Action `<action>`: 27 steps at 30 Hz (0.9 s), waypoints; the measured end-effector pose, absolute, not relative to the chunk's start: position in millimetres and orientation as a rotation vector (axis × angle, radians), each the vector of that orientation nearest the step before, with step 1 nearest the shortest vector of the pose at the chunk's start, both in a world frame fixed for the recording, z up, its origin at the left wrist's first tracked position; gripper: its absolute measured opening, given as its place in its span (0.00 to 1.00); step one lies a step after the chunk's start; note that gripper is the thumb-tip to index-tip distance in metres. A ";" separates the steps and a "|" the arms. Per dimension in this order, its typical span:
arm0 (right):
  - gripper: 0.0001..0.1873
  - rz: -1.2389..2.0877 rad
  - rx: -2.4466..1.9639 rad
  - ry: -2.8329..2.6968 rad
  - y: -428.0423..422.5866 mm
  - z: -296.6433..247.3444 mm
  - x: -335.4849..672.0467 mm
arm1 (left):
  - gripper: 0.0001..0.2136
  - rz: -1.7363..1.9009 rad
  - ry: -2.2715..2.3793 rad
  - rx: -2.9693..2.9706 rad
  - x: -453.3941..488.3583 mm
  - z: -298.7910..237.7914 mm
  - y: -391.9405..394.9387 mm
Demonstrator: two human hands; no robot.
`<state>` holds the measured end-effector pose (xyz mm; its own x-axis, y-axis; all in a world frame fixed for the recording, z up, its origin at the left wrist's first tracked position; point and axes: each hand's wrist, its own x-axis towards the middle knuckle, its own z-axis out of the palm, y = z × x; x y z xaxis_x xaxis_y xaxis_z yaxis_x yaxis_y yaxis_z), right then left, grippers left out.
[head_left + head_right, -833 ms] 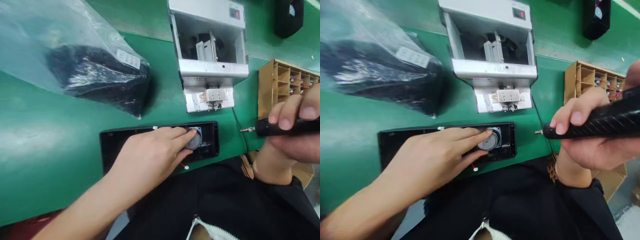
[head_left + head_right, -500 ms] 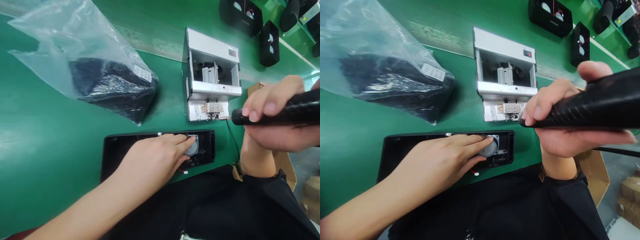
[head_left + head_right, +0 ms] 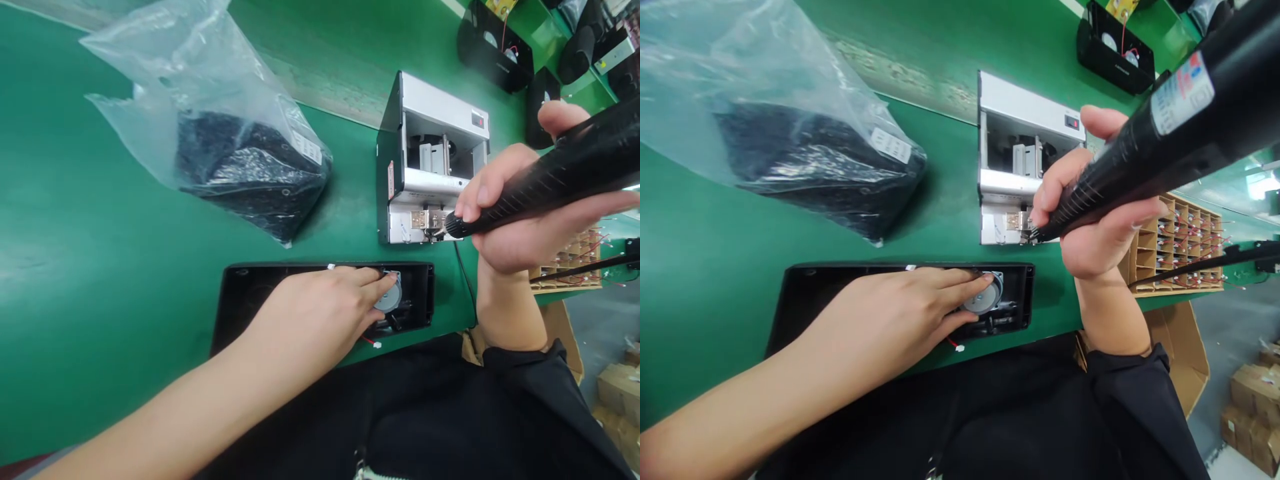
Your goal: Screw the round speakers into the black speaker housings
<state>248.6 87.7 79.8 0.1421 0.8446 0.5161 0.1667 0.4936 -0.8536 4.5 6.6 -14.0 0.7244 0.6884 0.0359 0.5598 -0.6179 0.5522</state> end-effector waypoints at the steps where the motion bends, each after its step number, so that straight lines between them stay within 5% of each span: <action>1: 0.42 0.627 -0.988 -1.353 89.2 78.0 247.8 | 0.22 0.333 0.949 2.401 4.5 -13.5 6.6; 10: 0.39 0.902 -0.934 -1.247 62.9 114.2 247.2 | 0.22 0.318 0.967 2.363 1.9 -7.8 7.8; 17: 0.21 1.036 -0.863 -1.383 9.3 128.0 262.2 | 0.21 0.310 0.990 2.331 5.3 -10.2 6.0; 27: 0.30 0.945 -0.697 -1.484 5.3 61.6 250.7 | 0.21 0.274 0.981 2.294 5.2 -4.2 8.7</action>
